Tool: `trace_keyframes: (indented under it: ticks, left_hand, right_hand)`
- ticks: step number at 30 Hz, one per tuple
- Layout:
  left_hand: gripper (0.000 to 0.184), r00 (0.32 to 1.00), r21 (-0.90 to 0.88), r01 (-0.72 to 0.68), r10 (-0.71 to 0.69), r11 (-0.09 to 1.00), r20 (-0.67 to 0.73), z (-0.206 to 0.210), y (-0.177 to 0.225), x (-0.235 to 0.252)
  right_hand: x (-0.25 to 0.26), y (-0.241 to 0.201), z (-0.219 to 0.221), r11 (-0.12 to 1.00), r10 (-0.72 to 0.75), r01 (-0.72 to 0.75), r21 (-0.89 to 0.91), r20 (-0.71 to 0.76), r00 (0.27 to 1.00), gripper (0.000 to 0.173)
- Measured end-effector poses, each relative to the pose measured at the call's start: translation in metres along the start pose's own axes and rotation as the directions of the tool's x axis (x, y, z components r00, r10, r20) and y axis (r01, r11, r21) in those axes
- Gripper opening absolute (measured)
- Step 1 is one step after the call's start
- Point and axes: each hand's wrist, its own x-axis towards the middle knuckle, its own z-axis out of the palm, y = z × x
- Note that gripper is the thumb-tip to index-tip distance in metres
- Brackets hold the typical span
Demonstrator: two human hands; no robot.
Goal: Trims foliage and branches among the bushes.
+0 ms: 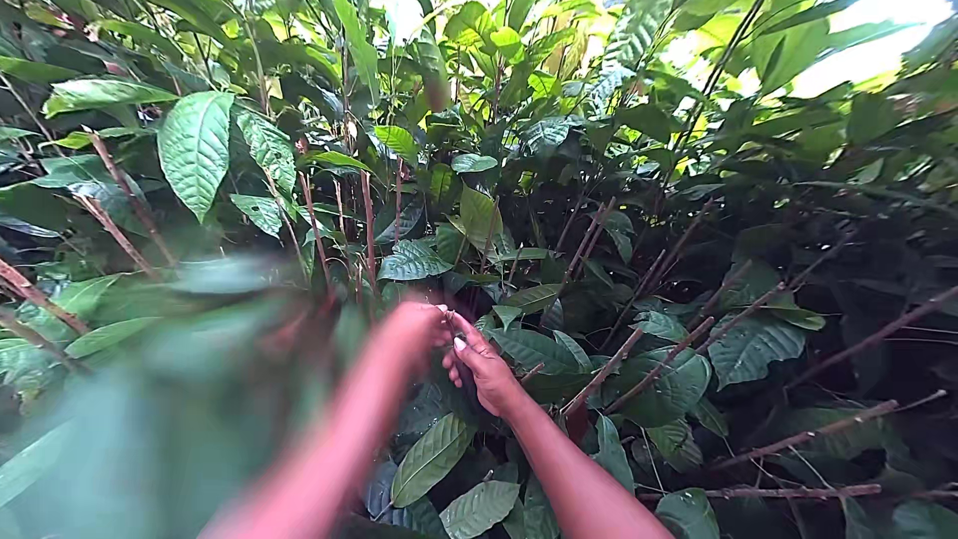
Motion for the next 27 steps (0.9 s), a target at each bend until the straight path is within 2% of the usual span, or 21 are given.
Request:
trace_keyframes:
  ticks: [3,5,7,9,12,14,16,17,21,24,27]
  left_hand:
    - [0.036,1.0,-0.032,0.004,-0.003,0.999,0.008,0.003,0.002,-0.002]
    - [0.044,0.999,-0.039,-0.009,0.01,0.999,0.04,0.002,0.0,0.001]
    - [0.031,0.996,0.078,-0.045,0.039,0.996,0.081,0.0,-0.004,0.002]
    - [0.03,0.995,0.245,-0.047,0.023,0.968,0.1,0.001,-0.006,0.003]
    - [0.023,0.994,0.325,-0.077,0.046,0.943,0.1,0.005,-0.014,0.006]
    - [0.018,0.992,0.348,-0.112,0.086,0.931,0.089,0.006,-0.016,0.005]
    - [0.016,0.992,0.339,-0.129,0.124,0.932,0.037,0.004,-0.016,0.006]
    - [0.016,0.992,0.301,-0.126,0.128,0.945,0.012,0.003,-0.017,0.008]
    - [0.022,0.997,0.137,-0.077,0.074,0.988,0.029,0.0,-0.019,0.015]
    - [0.025,0.999,0.01,-0.038,0.038,0.999,0.005,0.003,-0.013,0.007]
    - [0.042,1.0,-0.033,-0.01,0.011,0.999,0.006,0.004,-0.011,0.003]
  right_hand:
    - [-0.001,0.001,0.003,0.997,-0.062,0.064,0.046,-0.044,0.997,0.053]
    - [-0.004,-0.004,0.008,0.978,-0.074,0.096,0.183,-0.124,0.989,0.046]
    - [-0.009,-0.015,0.015,0.924,0.056,0.031,0.38,-0.215,0.975,0.037]
    - [-0.01,-0.026,0.02,0.834,0.222,-0.034,0.551,-0.278,0.935,0.035]
    - [-0.009,-0.04,0.028,0.75,0.343,-0.119,0.651,-0.229,0.911,0.03]
    - [-0.017,-0.059,0.041,0.741,0.384,-0.209,0.638,-0.147,0.911,0.025]
    - [-0.031,-0.079,0.051,0.789,0.335,-0.257,0.558,-0.04,0.941,0.027]
    - [-0.035,-0.084,0.052,0.828,0.292,-0.232,0.51,-0.039,0.956,0.028]
    - [-0.019,-0.062,0.035,0.954,0.181,-0.093,0.286,-0.297,0.938,0.035]
    - [-0.01,-0.035,0.029,0.986,0.142,-0.101,0.136,-0.344,0.928,0.042]
    - [-0.008,-0.018,0.024,0.987,0.128,-0.094,0.128,-0.294,0.947,0.043]
